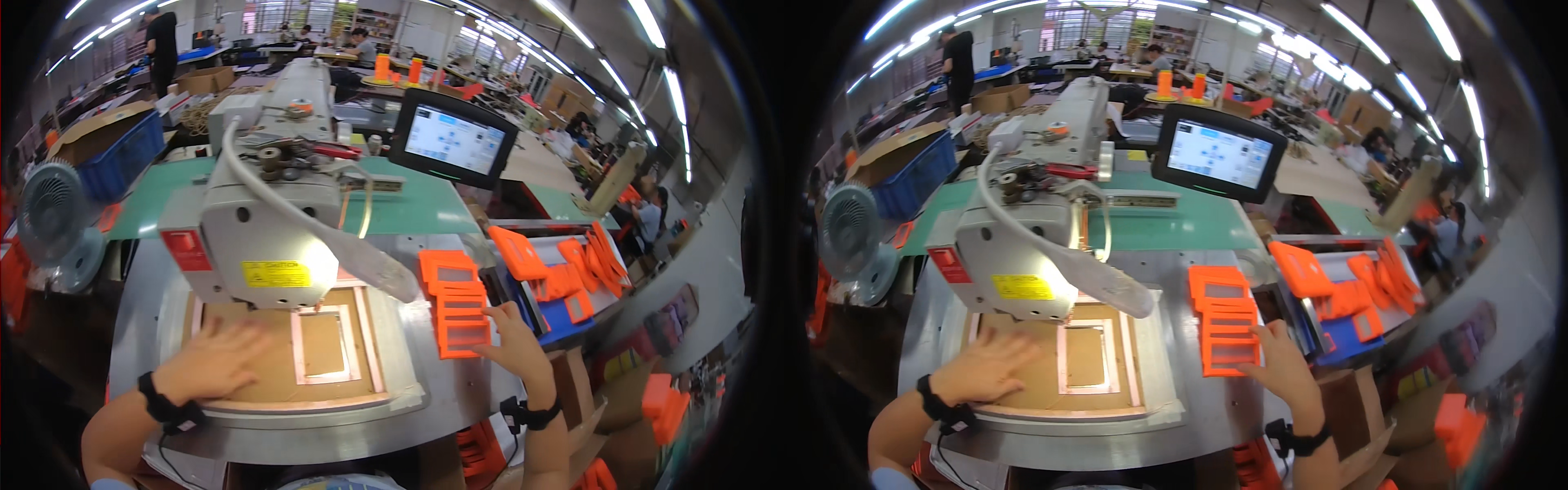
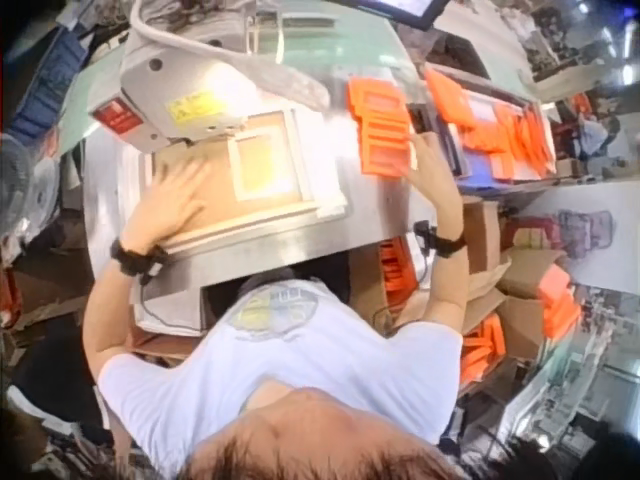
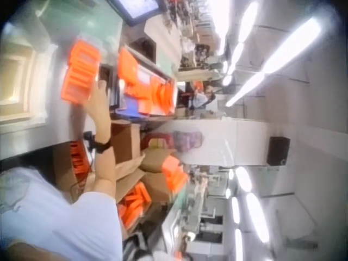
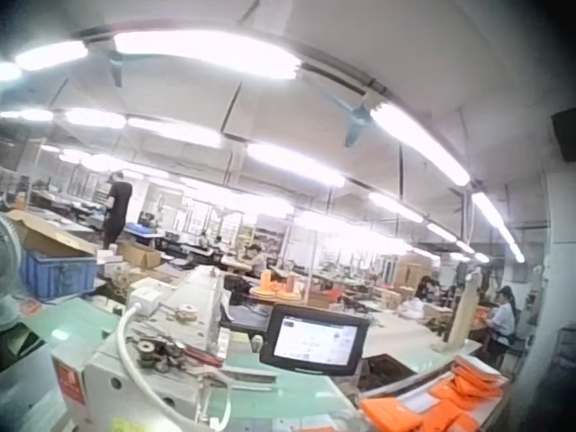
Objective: Operating an automated industrial sewing or heat-sealing machine to assemble orange medical-style bags with cross symbols.
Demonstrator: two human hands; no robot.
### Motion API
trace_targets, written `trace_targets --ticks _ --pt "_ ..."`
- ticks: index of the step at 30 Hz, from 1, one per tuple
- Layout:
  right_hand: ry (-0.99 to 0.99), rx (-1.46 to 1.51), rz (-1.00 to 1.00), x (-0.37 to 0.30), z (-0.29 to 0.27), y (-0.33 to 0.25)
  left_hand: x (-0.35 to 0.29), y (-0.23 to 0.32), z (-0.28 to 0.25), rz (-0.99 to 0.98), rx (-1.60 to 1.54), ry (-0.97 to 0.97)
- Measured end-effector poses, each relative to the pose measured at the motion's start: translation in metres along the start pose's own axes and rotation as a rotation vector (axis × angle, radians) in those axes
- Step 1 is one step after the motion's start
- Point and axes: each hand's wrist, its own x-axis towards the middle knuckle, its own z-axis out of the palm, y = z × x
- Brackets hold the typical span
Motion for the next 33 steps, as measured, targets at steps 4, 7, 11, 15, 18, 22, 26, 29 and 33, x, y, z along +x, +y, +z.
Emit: trace_targets --ticks 4,7,11,15,18,22,26,29,33 --pt "-0.069 0.006 -0.02 0.009 0.005 -0.003 -0.018 -0.028 -0.004 -0.229 0.108 0.124" --pt "-0.074 0.003 0.0 0.01 0.006 -0.001 -0.014 -0.024 -0.018 -0.323 0.064 0.062" --pt "-0.059 -0.011 0.017 0.012 0.007 -0.001 0.004 0.015 -0.024 -0.026 -0.27 0.08" --pt "-0.007 0.006 0.042 0.015 0.005 0.001 0.041 0.059 -0.019 0.28 -0.151 -0.013" --pt "0.083 0.064 -0.051 0.017 0.007 0.015 0.043 0.058 0.005 0.324 -0.135 0.013" --pt "-0.177 0.325 0.301 0.009 -0.033 -0.007 0.023 0.033 0.014 0.22 -0.078 0.021" --pt "-0.135 0.84 0.039 0.007 -0.027 -0.024 0.004 -0.002 0.007 -0.045 0.102 0.171" --pt "-0.323 0.845 0.117 0.026 -0.018 -0.086 -0.006 -0.024 0.011 -0.201 0.111 0.3" --pt "-0.473 0.849 -0.048 0.051 0.033 -0.115 -0.017 -0.031 0.003 -0.337 0.246 0.219"
